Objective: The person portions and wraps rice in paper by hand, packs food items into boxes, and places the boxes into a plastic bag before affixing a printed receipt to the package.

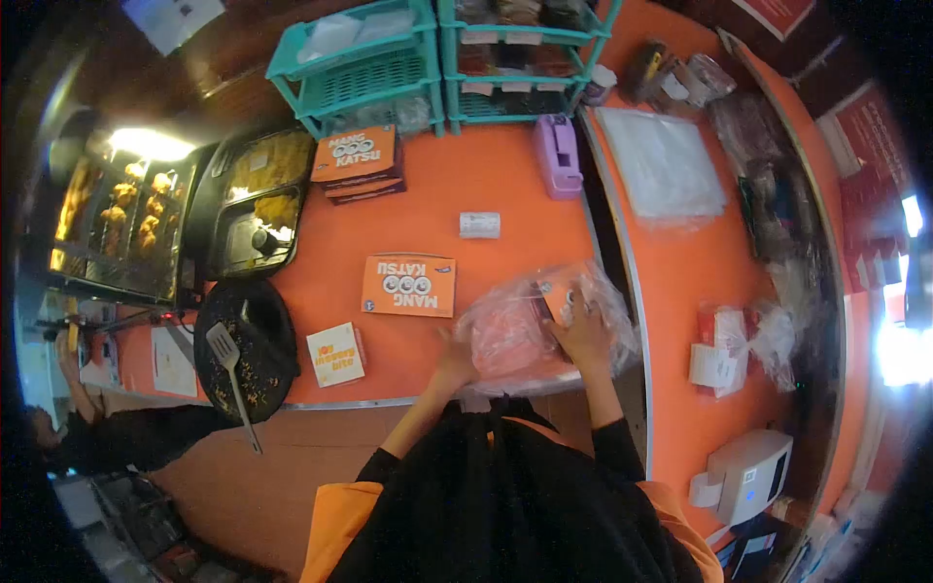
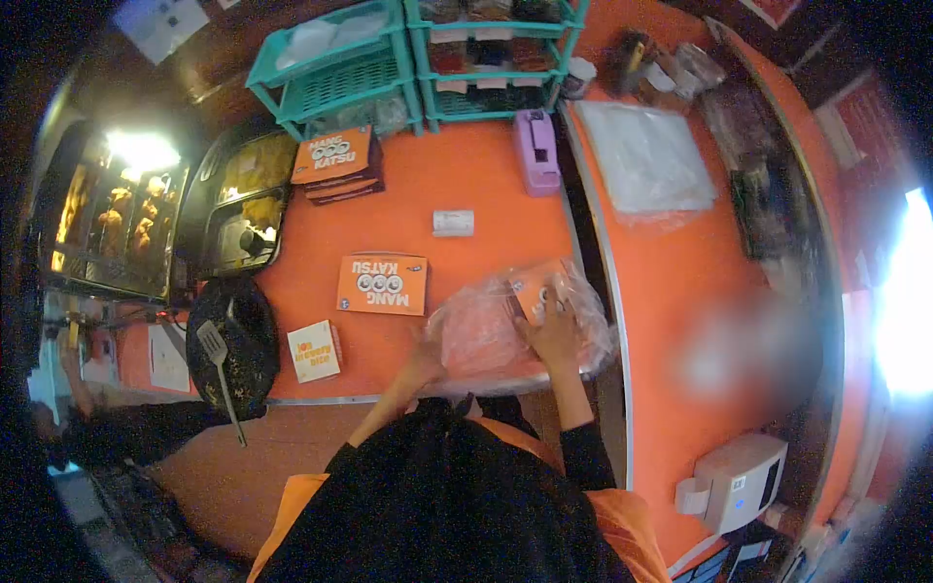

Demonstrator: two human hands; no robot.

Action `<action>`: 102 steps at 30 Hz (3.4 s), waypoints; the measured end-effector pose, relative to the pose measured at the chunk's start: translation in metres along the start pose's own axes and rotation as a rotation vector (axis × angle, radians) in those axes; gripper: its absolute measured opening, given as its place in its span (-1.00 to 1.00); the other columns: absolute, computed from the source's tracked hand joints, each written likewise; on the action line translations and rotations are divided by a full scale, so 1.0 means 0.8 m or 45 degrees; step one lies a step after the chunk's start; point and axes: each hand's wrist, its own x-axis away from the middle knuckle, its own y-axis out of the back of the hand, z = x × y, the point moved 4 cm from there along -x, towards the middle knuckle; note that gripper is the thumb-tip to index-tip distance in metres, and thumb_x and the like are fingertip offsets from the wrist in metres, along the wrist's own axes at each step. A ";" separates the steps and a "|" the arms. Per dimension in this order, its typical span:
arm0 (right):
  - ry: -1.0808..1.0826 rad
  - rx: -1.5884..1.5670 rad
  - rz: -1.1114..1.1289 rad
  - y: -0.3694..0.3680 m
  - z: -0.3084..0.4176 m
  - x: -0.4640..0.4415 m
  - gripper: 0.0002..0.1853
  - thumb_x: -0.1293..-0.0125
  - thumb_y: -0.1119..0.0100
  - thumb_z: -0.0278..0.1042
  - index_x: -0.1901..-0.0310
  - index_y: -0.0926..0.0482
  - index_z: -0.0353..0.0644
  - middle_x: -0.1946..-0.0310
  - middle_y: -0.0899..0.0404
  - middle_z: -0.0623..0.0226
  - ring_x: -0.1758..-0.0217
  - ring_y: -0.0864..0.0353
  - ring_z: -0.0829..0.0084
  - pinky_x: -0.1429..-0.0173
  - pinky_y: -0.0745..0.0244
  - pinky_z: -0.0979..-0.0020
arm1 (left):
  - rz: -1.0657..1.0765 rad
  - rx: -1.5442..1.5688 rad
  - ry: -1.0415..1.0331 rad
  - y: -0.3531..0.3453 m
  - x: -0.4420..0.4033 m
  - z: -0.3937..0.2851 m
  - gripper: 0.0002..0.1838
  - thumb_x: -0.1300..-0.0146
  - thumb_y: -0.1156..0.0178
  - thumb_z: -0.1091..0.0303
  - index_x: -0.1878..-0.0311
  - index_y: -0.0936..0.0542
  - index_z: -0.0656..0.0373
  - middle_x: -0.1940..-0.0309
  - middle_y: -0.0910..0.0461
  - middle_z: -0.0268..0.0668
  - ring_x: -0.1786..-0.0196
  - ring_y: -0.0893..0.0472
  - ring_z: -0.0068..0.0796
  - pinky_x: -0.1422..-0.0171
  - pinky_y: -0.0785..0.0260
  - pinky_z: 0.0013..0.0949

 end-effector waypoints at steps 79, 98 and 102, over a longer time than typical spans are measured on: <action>1.227 0.251 0.281 -0.073 0.540 -0.389 0.35 0.49 -0.60 0.23 -0.47 0.02 0.60 -0.35 -0.16 -0.21 -0.37 -0.15 -0.35 -0.37 -0.11 -0.21 | -0.643 0.607 0.153 0.149 0.049 -0.035 -0.67 -0.09 -0.27 0.48 0.03 -0.61 0.05 -0.04 -0.36 -0.02 -0.15 -0.44 -0.04 -0.17 -0.38 -0.09; 1.261 -0.148 0.379 -0.068 0.353 -0.148 0.02 0.27 -0.49 0.20 -0.38 -0.25 0.62 -0.35 -0.24 0.09 -0.44 -0.12 -0.10 -0.45 0.01 -0.15 | -1.018 1.043 0.513 0.171 -0.037 0.151 -0.50 -0.53 0.18 0.13 -0.33 -0.28 0.33 0.00 -0.47 -0.05 -0.19 -0.44 -0.19 -0.30 -0.24 -0.20; 1.089 -0.185 0.079 -0.078 0.328 -0.133 -0.17 -0.11 -0.26 0.30 -0.43 -0.22 0.42 -0.40 -0.13 -0.09 -0.45 -0.08 -0.17 -0.44 0.03 -0.24 | -1.015 0.708 0.689 0.165 -0.033 0.149 -0.49 -0.54 0.22 0.15 -0.28 -0.36 0.41 -0.10 -0.51 0.16 -0.17 -0.52 0.00 -0.27 -0.30 -0.19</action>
